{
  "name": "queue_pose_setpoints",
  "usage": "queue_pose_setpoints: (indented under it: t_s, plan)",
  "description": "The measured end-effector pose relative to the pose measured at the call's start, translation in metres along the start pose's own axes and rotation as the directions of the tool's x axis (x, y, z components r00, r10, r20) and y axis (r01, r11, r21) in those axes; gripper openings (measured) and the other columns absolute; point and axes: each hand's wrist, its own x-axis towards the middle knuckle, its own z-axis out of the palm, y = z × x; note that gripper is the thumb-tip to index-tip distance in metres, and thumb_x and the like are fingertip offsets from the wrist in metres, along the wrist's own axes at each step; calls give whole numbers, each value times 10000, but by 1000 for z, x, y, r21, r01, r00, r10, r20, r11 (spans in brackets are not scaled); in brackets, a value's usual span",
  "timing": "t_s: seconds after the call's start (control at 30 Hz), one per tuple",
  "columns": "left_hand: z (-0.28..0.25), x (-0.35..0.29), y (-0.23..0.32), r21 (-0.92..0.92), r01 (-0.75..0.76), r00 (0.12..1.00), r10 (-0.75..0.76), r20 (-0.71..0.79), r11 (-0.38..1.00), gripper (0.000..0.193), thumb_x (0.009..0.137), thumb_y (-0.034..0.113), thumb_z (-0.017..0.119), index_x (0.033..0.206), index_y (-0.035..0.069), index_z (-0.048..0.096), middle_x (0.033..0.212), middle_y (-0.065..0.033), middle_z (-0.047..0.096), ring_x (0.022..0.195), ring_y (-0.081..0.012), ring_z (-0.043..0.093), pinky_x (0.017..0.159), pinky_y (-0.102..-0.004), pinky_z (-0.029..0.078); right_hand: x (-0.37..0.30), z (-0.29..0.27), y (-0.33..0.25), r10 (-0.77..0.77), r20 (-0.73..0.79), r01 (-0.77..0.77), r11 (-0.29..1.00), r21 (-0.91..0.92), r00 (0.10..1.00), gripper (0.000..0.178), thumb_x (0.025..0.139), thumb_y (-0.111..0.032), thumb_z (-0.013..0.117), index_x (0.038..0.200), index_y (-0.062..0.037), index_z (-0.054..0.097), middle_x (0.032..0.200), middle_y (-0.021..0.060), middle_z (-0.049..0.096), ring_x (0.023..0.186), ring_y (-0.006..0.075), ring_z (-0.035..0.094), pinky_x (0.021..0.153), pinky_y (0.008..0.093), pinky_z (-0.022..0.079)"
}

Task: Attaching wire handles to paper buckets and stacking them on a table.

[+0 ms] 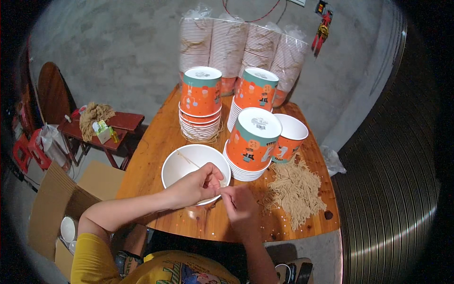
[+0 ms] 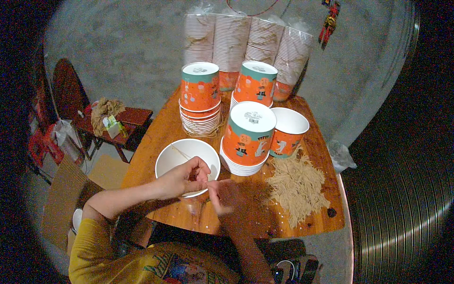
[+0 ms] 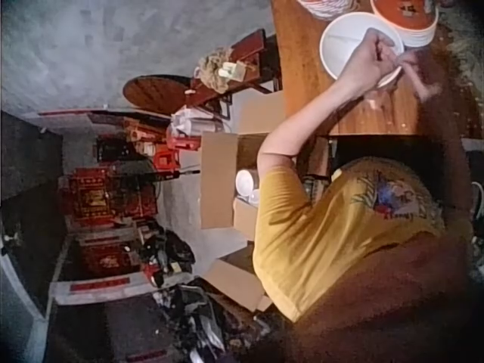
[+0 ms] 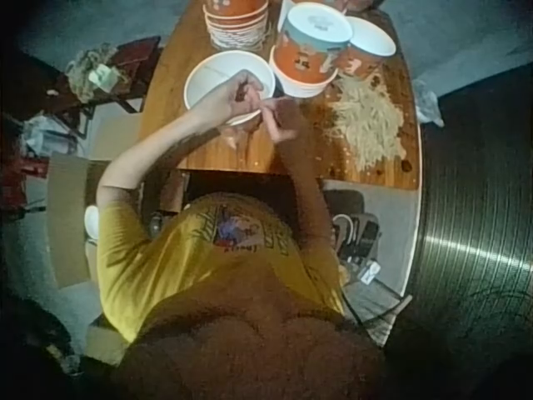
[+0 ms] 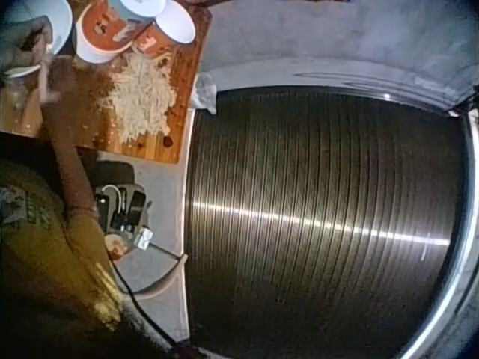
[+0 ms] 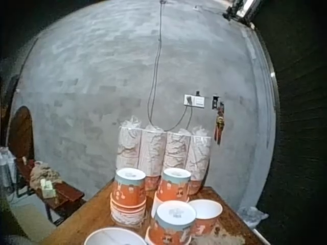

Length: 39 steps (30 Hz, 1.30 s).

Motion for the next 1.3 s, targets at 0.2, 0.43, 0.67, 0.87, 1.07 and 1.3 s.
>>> queue_pose_setpoints:
  t_s: [0.2, 0.43, 0.67, 0.87, 1.07, 1.3]
  plan:
    - [3, 0, 4, -24, 16, 999, -15, 45, 1000, 259, 893, 52, 580, 1096, 46, 420, 823, -3, 493, 753, -69, 474, 686, -209, 421, -3, 0, -6, 205, 45, -209, 971, 115, 978, 94, 840, 0, 603, 917, -41, 569, 752, 42, 561, 624, 111, 544, 560, 252, 438]
    - [-1, -1, 1, 189, 27, 999, -30, 14, 982, 170, 895, 141, 557, 998, 15, 508, 848, -65, 545, 797, -145, 547, 733, -287, 456, -12, 7, -1, 461, 191, -498, 772, 396, 867, 49, 909, -31, 526, 957, -20, 525, 798, 17, 574, 666, 75, 550, 597, 218, 452]
    - [1, -2, -3, 476, -113, 984, 164, -67, 872, 131, 846, 134, 559, 894, 12, 564, 898, -142, 564, 819, -234, 581, 745, -328, 466, -17, 14, 4, 496, 197, -521, 686, 507, 846, 70, 918, -35, 513, 985, -20, 501, 833, 30, 576, 727, 82, 568, 635, 214, 466]
    - [-1, -2, 4, 259, 36, 999, -30, -28, 965, 116, 846, 130, 554, 882, 19, 554, 817, -101, 572, 751, -197, 571, 706, -306, 466, -23, 19, 10, 440, 162, -459, 742, 489, 883, 61, 922, -40, 504, 980, -27, 492, 846, 34, 580, 725, 76, 554, 629, 212, 452]
    - [-3, -3, -3, 227, 22, 997, -4, -77, 974, 102, 848, 126, 548, 858, 26, 532, 778, -65, 569, 725, -152, 545, 690, -286, 457, -27, 19, 13, 447, 167, -471, 753, 460, 879, 35, 922, -37, 489, 956, -36, 483, 843, 37, 575, 722, 85, 555, 636, 219, 456]
    - [-4, -2, -5, 197, 5, 998, 9, -70, 980, 94, 847, 121, 546, 858, 29, 528, 768, -56, 564, 728, -134, 532, 695, -283, 454, -28, 17, 12, 440, 190, -477, 759, 444, 878, 31, 914, -19, 483, 939, -37, 480, 835, 45, 575, 729, 93, 557, 658, 227, 466]
